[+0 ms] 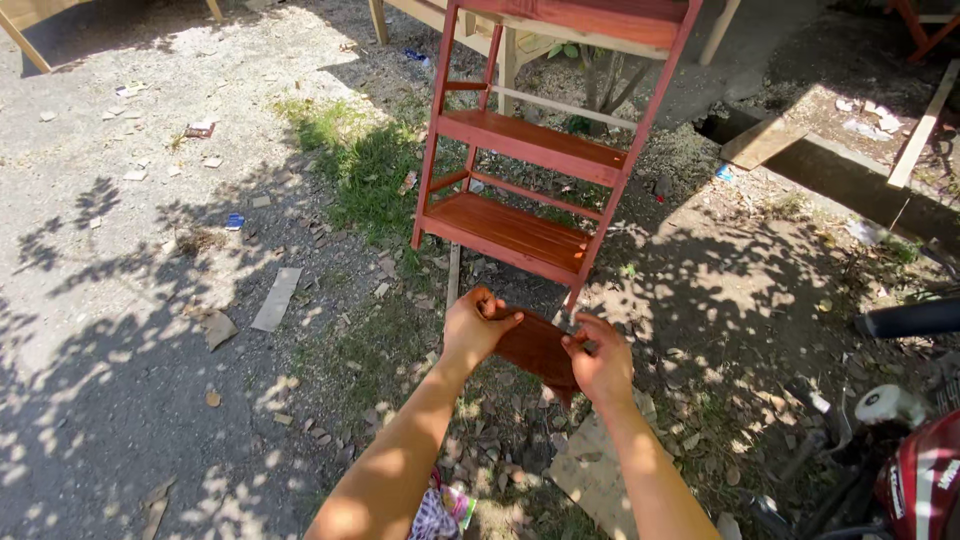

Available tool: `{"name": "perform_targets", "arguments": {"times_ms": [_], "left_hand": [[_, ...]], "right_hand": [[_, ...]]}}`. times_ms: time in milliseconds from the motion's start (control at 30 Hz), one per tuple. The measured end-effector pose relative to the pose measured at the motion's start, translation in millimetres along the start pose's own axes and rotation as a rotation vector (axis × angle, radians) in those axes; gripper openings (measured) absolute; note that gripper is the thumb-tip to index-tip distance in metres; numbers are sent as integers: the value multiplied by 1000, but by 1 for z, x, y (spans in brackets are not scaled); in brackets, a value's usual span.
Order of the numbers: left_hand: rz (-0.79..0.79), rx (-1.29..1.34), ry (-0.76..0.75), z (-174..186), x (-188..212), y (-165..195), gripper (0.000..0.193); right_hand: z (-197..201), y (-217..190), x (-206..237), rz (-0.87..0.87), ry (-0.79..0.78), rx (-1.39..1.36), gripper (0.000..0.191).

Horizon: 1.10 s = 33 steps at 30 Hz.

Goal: The person applies red wood stain to a small wooden shelf unit using a brush, holding a stained cup of stain in one hand while brushing the slats, rails and legs. They briefly dip the brush into a stain container, then wipe the stained surfaces with a cloth and continue brushing the remaining edges and legs.

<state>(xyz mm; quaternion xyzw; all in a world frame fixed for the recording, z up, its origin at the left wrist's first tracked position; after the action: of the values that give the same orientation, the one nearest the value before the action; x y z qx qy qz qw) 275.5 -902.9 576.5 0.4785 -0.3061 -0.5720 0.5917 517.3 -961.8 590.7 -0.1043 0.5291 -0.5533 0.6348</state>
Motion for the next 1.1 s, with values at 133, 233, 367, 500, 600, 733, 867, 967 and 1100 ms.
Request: {"name": "perform_targets", "arguments": {"times_ms": [133,233,367,500,600,733,867,967,1100], "left_hand": [[-51,236,-185,-16,-74,6,44],[-153,186,-323,-29,-131,24,47],[-75,473,-577,-48,-198,49,44],[-122,124,-603,-31,-263,45,45],[-9,449,-654,-29,-291,42,40],[124,563,-572,-16,-331,23,41],[195,636,-520,-13,-371,9,38],[280,658,-483,-21,-393,-9,38],[234,488,-399,-43,-417,-30,49]], "right_hand": [[-47,58,-42,-479,-251,-42,30],[-101,27,-91,-204,-337,-708,54],[-172,51,-123,-684,-438,-654,85],[-219,61,-157,-729,-542,-580,57],[-240,80,-168,-797,-570,-396,50],[-245,94,-180,-815,-528,-409,51],[-231,118,-200,-888,-399,-434,55],[-228,132,-225,-916,-248,-668,51],[-226,134,-279,-771,-53,-970,52]]}}
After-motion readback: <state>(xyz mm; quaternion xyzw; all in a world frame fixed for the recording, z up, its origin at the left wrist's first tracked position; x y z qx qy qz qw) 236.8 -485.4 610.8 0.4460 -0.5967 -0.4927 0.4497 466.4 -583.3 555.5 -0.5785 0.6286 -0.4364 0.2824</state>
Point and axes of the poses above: each hand's wrist, its own x-axis away from the middle knuckle, its own z-axis out of the back of the hand, y = z × x, the point moved 8 cm from there along -x, towards the middle knuckle, and after that the axes turned 4 degrees about y, right-handed, at the moved point
